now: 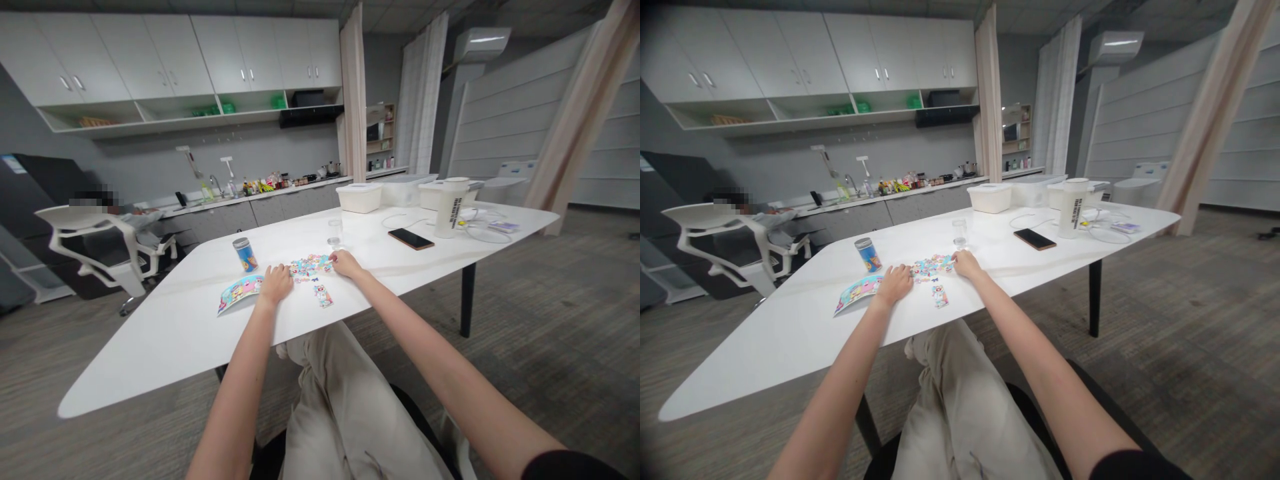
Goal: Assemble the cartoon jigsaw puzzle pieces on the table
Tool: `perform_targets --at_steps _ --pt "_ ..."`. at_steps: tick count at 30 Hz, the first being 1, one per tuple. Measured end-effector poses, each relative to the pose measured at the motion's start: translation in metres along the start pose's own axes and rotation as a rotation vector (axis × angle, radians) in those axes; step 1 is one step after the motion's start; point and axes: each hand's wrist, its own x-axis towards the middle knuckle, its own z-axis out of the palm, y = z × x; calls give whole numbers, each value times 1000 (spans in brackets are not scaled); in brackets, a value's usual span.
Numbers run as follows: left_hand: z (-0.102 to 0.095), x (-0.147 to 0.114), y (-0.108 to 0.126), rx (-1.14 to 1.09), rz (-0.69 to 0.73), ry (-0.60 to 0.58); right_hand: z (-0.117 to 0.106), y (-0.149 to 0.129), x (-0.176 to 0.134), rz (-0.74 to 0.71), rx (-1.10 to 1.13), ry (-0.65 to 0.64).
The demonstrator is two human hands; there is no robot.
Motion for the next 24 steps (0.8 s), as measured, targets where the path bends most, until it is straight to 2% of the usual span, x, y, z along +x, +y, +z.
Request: perform_targets --at_steps 5,11,20,24 --pt "0 -1 -2 15 -2 18 -2 -3 -2 12 1 -10" --pt "2 2 -7 36 55 -16 -2 -3 -1 22 7 -25" --pt "7 21 -14 51 86 -58 0 -5 -2 18 -16 -2" --pt "15 31 -21 15 168 -98 1 -3 -1 8 -36 2"
